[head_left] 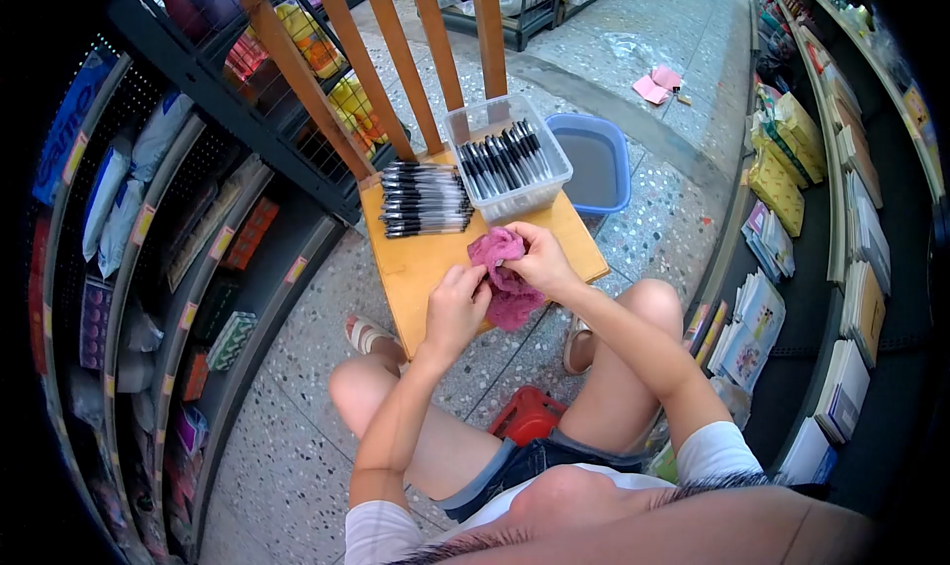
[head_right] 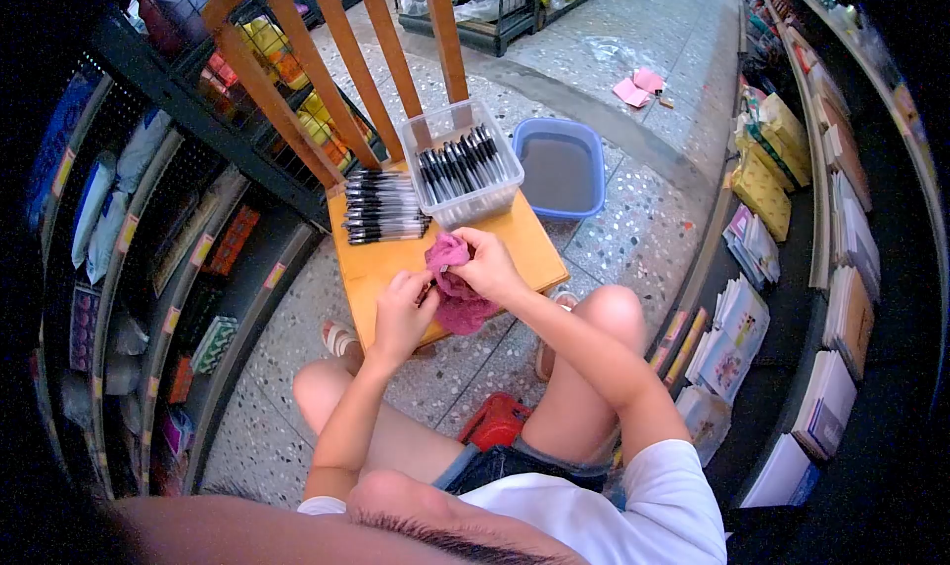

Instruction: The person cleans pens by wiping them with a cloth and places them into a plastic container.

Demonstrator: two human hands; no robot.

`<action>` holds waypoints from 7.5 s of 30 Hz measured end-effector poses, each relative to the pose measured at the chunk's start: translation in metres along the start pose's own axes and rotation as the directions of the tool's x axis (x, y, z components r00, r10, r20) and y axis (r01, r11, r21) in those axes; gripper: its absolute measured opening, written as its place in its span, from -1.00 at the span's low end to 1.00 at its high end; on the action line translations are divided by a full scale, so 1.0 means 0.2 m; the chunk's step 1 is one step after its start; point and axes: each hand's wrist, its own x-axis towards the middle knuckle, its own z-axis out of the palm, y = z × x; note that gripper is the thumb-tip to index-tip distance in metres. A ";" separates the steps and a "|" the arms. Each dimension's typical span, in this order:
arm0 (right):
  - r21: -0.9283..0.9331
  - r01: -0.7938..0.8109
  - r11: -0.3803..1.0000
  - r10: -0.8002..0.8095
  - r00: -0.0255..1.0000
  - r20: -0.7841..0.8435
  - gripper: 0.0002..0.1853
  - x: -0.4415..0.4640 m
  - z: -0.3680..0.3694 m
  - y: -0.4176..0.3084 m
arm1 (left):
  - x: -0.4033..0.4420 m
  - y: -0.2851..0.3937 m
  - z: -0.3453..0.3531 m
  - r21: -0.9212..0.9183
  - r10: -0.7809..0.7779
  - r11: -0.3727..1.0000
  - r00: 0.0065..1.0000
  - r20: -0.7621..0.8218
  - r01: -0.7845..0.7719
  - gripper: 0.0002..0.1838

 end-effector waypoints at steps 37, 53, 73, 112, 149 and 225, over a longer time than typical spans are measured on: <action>0.597 -0.240 0.766 0.178 0.971 0.162 -0.74 -0.02 0.01 -0.11 | -0.01 -0.05 -0.03 -0.750 -0.310 0.385 0.841 0.443 0.537 -0.72; 0.346 -0.041 0.937 0.044 0.999 -0.001 -0.79 0.00 0.01 -0.10 | 0.02 -0.01 -0.01 -0.673 -0.351 0.450 0.810 0.470 0.586 -0.69; 0.376 -0.065 0.924 0.064 0.998 0.013 -0.83 -0.01 0.04 -0.06 | -0.04 0.00 0.02 -0.630 -0.423 0.558 0.838 0.345 0.541 -0.80; 0.424 -0.033 0.905 0.096 0.987 -0.128 -0.80 0.01 0.05 -0.11 | 0.00 0.07 -0.01 -0.290 -0.318 0.905 0.948 0.021 0.310 -0.84; 0.078 -0.240 0.968 0.186 0.885 0.426 -0.81 -0.05 0.15 -0.08 | 0.09 -0.15 -0.13 -0.875 -0.447 0.282 0.861 0.243 0.394 -0.77; -0.113 0.116 0.987 -0.041 0.855 0.518 -0.90 -0.09 0.17 -0.06 | 0.09 -0.41 -0.27 -0.952 -0.688 -0.034 0.684 0.243 0.305 -0.83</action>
